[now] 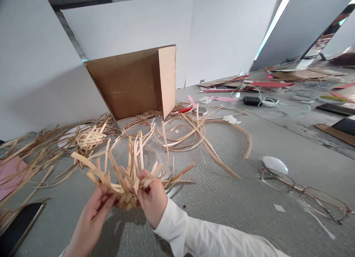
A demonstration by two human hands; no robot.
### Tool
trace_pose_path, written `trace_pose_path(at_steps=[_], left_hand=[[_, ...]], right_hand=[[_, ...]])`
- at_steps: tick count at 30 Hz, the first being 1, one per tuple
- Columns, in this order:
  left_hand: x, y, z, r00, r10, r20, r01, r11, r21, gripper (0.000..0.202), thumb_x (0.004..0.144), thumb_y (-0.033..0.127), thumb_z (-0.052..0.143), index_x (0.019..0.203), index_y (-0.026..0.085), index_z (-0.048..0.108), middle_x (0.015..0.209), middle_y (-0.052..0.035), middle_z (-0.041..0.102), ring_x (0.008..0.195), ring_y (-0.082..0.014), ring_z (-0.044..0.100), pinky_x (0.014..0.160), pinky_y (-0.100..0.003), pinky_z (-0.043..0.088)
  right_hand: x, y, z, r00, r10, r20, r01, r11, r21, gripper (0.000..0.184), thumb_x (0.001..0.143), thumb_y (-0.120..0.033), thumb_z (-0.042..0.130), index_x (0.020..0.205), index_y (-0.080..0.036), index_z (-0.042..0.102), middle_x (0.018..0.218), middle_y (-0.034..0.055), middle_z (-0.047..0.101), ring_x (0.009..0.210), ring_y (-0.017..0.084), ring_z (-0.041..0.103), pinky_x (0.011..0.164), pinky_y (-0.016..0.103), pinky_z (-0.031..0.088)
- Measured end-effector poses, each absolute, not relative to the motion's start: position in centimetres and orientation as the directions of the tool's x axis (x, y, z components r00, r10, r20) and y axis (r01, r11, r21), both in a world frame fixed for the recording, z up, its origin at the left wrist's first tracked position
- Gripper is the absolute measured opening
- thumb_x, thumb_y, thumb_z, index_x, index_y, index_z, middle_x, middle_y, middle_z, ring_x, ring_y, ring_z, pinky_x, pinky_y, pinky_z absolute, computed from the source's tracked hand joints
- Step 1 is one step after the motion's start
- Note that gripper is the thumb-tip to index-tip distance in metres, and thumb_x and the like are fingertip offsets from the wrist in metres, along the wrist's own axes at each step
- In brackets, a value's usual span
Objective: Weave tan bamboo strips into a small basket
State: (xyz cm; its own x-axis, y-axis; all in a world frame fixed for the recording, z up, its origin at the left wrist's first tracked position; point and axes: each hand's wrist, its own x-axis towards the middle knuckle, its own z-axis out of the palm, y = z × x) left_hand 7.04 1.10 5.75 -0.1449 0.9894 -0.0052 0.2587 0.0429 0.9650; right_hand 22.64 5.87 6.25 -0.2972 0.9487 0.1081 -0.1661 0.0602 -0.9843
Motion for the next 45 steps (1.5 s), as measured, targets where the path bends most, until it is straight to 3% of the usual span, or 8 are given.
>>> trace_pose_path(at_steps=[9, 15, 23, 28, 35, 45], left_hand=[[7.0, 1.6, 6.5, -0.091, 0.985, -0.148, 0.114, 0.158, 0.981, 0.025, 0.067, 0.035, 0.067, 0.087, 0.020, 0.063, 0.084, -0.0038, 0.069, 0.080, -0.0179, 0.064, 0.073, -0.024, 0.051], [7.9, 1.9, 7.0, -0.118, 0.977, -0.179, 0.032, 0.183, 0.983, 0.023, 0.066, 0.037, 0.068, 0.077, 0.017, 0.068, 0.081, -0.0058, 0.071, 0.082, -0.0205, 0.064, 0.074, -0.025, 0.051], [8.5, 2.4, 6.9, -0.177, 0.971, -0.159, 0.041, 0.168, 0.985, 0.026, 0.064, 0.039, 0.069, 0.077, 0.016, 0.067, 0.074, -0.0040, 0.071, 0.074, -0.0189, 0.064, 0.068, -0.024, 0.050], [8.0, 2.2, 6.8, -0.184, 0.964, -0.193, -0.011, 0.195, 0.981, 0.026, 0.065, 0.039, 0.069, 0.078, 0.016, 0.065, 0.072, -0.0019, 0.069, 0.070, -0.0168, 0.062, 0.067, -0.024, 0.050], [7.6, 1.9, 6.3, -0.196, 0.966, -0.167, 0.062, 0.182, 0.981, 0.033, 0.072, 0.043, 0.062, 0.089, 0.014, 0.063, 0.082, -0.0052, 0.068, 0.074, -0.0196, 0.062, 0.066, -0.027, 0.049], [7.5, 2.0, 6.6, -0.251, 0.947, -0.200, 0.020, 0.212, 0.977, 0.038, 0.064, 0.048, 0.067, 0.085, 0.016, 0.062, 0.086, -0.0052, 0.067, 0.086, -0.0217, 0.061, 0.075, -0.029, 0.048]], right_hand=[[22.3, 5.8, 6.2, -0.324, 0.946, -0.007, -0.285, -0.105, -0.953, 0.043, 0.061, -0.045, 0.070, 0.061, -0.021, 0.035, 0.049, -0.0078, 0.036, 0.045, 0.008, 0.035, 0.043, 0.020, 0.029], [22.3, 5.7, 6.1, -0.338, 0.941, 0.004, -0.298, -0.103, -0.949, 0.039, 0.062, -0.041, 0.070, 0.061, -0.020, 0.037, 0.051, -0.0071, 0.039, 0.047, 0.008, 0.037, 0.044, 0.020, 0.030], [22.5, 5.6, 6.0, -0.367, 0.929, 0.042, -0.205, -0.037, -0.978, 0.027, 0.071, -0.043, 0.061, 0.073, -0.016, 0.057, 0.067, 0.0028, 0.059, 0.064, 0.016, 0.056, 0.060, 0.027, 0.046], [22.6, 5.6, 6.0, -0.355, 0.929, 0.104, -0.137, 0.059, -0.989, 0.026, 0.074, -0.039, 0.055, 0.061, -0.017, 0.050, 0.056, -0.0003, 0.049, 0.053, 0.012, 0.047, 0.050, 0.023, 0.039], [22.9, 5.5, 6.0, -0.361, 0.921, 0.149, -0.162, 0.096, -0.982, 0.022, 0.078, -0.032, 0.052, 0.062, -0.017, 0.048, 0.055, -0.0032, 0.042, 0.049, 0.009, 0.039, 0.046, 0.021, 0.033], [22.8, 5.6, 6.3, -0.334, 0.931, 0.147, -0.191, 0.086, -0.978, 0.026, 0.077, -0.036, 0.053, 0.059, -0.017, 0.050, 0.055, -0.0020, 0.045, 0.049, 0.009, 0.042, 0.046, 0.021, 0.037]])
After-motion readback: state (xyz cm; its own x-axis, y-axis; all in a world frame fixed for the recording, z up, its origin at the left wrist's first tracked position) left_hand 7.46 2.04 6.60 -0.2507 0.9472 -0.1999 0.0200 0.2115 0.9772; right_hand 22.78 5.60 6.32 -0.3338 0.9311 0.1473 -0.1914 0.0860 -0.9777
